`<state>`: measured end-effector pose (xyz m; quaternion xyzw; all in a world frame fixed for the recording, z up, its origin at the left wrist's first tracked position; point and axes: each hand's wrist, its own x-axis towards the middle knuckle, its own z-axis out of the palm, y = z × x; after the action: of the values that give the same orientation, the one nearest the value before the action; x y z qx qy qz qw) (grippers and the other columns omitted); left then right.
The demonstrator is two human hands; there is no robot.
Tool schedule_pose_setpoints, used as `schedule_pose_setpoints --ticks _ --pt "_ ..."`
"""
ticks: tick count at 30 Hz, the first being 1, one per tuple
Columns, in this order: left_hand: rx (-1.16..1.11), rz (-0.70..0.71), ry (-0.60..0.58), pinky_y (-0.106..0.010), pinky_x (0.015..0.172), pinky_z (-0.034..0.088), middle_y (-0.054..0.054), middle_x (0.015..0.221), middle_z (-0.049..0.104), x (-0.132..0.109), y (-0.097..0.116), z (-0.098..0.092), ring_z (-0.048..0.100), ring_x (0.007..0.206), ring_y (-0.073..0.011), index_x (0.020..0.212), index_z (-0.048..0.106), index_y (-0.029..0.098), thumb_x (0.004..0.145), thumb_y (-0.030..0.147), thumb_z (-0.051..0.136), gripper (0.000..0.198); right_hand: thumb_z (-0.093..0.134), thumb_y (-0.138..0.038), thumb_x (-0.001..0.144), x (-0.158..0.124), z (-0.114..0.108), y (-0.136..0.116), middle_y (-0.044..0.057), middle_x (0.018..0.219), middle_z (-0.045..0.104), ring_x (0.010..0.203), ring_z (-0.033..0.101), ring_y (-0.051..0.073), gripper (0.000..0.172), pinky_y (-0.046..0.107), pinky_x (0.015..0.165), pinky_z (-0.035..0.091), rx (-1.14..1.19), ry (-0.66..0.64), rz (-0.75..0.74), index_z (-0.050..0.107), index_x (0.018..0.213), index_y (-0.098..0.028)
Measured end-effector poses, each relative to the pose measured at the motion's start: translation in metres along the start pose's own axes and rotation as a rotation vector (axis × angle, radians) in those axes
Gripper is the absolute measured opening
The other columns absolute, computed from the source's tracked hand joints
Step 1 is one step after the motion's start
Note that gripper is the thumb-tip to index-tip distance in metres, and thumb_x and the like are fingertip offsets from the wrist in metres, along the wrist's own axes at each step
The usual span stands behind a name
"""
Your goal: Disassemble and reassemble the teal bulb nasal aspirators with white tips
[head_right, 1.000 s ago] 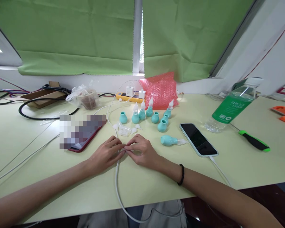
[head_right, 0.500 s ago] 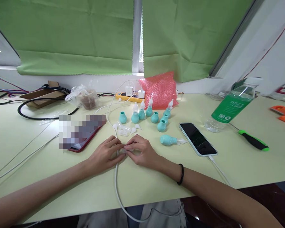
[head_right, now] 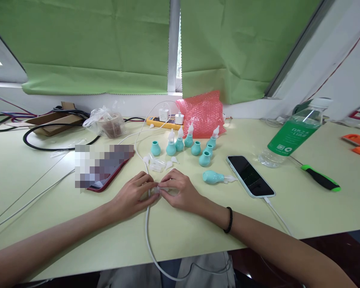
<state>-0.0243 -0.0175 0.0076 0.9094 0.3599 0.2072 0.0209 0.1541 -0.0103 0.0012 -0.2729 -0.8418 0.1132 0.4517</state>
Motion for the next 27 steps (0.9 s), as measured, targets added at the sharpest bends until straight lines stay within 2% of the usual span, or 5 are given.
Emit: schedule_pose_setpoints --ticks 9,14,16,21,27 --pt "0.031 0.029 0.041 -0.031 0.065 0.044 -0.008 0.077 0.057 0.0 0.002 0.0 0.049 0.075 -0.0184 0.084 0.06 0.015 0.08 0.027 0.044 0.021 0.055 -0.014 0.071 -0.004 -0.001 -0.001 0.005 0.076 0.059 0.073 0.052 0.015 0.005 0.031 0.066 0.046 -0.088 -0.092 -0.068 0.058 0.074 -0.018" --pt "-0.119 0.02 0.22 -0.029 0.062 0.045 -0.006 0.071 0.059 -0.001 -0.003 0.003 0.052 0.071 -0.0165 0.087 0.058 0.013 0.076 0.023 0.049 0.018 0.06 -0.018 0.068 -0.002 -0.002 -0.005 0.004 0.082 0.06 0.076 0.056 0.014 0.025 0.028 0.068 0.048 -0.007 -0.055 0.113 0.052 0.092 -0.018" --pt "-0.196 0.014 0.263 -0.027 0.062 0.045 -0.006 0.072 0.059 -0.002 -0.003 0.001 0.053 0.071 -0.0156 0.09 0.057 0.013 0.076 0.022 0.049 0.019 0.061 -0.02 0.069 -0.001 -0.003 -0.005 0.004 0.08 0.061 0.073 0.058 0.013 0.022 0.027 0.066 0.048 -0.006 -0.032 0.106 0.054 0.089 -0.018" --pt "-0.295 -0.03 0.218 -0.03 0.069 0.045 -0.006 0.081 0.061 -0.002 0.001 -0.006 0.052 0.079 -0.0183 0.093 0.055 0.013 0.068 0.031 0.06 0.031 0.061 -0.02 0.069 -0.001 -0.004 -0.004 0.004 0.076 0.064 0.072 0.06 0.014 0.016 0.025 0.065 0.05 -0.021 0.018 -0.025 0.058 0.085 -0.017" --pt "-0.379 0.006 0.162 -0.03 0.07 0.044 -0.004 0.076 0.062 0.001 0.003 -0.01 0.05 0.078 -0.0171 0.086 0.059 0.016 0.074 0.029 0.056 0.019 0.059 -0.017 0.07 -0.002 -0.004 -0.007 0.004 0.075 0.065 0.071 0.061 0.014 0.015 0.025 0.064 0.052 -0.042 0.047 -0.104 0.059 0.085 -0.018"
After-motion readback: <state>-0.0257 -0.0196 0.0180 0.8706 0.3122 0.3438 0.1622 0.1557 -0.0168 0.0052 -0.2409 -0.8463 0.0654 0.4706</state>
